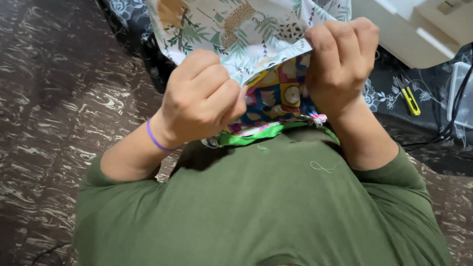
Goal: Threading a green ribbon drawstring through the top casing of a fabric bag using a safety pin as a guide.
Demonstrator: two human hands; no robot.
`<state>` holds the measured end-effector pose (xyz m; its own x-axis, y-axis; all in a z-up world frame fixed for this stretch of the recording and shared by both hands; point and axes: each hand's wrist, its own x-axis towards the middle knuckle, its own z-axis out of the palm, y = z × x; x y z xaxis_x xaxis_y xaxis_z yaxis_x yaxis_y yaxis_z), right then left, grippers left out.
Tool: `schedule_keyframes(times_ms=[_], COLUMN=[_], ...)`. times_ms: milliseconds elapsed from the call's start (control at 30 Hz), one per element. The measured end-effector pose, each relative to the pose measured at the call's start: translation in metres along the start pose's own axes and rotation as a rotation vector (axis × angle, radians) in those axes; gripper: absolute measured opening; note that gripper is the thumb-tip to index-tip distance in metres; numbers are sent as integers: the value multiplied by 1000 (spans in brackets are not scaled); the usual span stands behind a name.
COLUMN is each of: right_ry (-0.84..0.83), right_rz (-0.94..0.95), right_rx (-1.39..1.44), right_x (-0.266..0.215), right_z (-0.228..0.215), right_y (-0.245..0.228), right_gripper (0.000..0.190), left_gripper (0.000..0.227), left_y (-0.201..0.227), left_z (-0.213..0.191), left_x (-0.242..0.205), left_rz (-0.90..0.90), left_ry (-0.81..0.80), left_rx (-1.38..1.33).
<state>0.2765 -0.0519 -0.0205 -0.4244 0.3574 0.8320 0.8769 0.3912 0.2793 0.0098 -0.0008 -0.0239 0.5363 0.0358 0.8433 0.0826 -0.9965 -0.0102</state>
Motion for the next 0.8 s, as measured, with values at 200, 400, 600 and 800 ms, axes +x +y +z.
schedule_keyframes(times_ms=[200, 400, 600, 800], right_ry=[-23, -4, -31, -44], right_rz=[96, 127, 243, 311], right_rx=[5, -9, -83, -167], right_x=[-4, -13, -56, -97], right_z=[-10, -20, -18, -17], right_y=[3, 23, 44, 70], right_gripper=[25, 26, 42, 27], left_gripper=[38, 33, 31, 35], left_y=[7, 11, 13, 11], left_z=[-20, -35, -48, -58], left_x=[10, 5, -11, -29], left_rz=[46, 38, -22, -139], left_ry=[-4, 37, 29, 41], left_rx=[28, 77, 87, 94])
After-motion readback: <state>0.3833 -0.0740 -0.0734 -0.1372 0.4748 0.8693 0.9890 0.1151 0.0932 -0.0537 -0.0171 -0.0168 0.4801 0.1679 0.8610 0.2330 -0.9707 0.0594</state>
